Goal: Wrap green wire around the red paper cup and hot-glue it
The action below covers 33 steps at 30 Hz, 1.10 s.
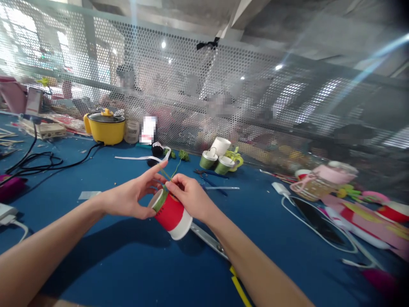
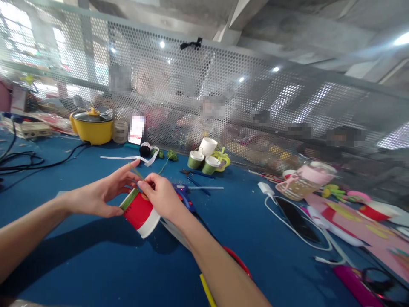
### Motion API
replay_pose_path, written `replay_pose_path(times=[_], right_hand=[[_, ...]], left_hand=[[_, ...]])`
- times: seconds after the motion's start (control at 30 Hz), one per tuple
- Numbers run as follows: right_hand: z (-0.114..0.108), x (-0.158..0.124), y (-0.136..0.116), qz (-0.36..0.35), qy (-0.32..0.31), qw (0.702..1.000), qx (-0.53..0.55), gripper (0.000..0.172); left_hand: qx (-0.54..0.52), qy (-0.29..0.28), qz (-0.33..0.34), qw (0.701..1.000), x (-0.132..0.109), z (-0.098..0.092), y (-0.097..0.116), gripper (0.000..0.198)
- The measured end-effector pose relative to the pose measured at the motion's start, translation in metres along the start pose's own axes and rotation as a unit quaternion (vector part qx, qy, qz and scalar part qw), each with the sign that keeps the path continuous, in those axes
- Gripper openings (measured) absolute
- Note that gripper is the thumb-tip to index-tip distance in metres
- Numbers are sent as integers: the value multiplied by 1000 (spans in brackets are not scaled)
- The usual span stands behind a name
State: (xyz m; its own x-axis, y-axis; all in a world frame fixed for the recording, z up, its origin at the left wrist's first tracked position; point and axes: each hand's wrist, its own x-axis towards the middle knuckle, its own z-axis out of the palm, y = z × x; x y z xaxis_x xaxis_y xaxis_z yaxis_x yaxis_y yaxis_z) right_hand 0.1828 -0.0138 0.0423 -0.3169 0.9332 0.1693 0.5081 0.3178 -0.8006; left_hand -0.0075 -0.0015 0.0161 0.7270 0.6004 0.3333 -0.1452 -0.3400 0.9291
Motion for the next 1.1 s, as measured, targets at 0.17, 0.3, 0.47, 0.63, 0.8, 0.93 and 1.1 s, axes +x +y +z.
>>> replay_pose_path(times=[0.17,0.3,0.47,0.63,0.8,0.93,1.1], right_hand=[[-1,-5,-4,11,-46,998,-42,23],[0,-8,-4,17,-52,998,-38,23],[2,-9,-1,18,-14,997,-75,24],[8,-12,0,24,12,987,-156,23],[15,-16,-6,23,27,964,-265,16],[20,-17,-9,27,29,943,-331,12],[24,-17,-8,11,30,933,-357,11]], left_hand=[[15,-9,-8,1000,0,1,8,103],[18,-26,-11,999,-1,1,10,101],[-7,-20,-21,1000,0,-3,8,102],[15,45,-110,993,0,-4,5,102],[1,88,-159,983,2,2,6,95],[9,98,-173,980,4,8,6,96],[21,99,-186,977,6,13,5,91]])
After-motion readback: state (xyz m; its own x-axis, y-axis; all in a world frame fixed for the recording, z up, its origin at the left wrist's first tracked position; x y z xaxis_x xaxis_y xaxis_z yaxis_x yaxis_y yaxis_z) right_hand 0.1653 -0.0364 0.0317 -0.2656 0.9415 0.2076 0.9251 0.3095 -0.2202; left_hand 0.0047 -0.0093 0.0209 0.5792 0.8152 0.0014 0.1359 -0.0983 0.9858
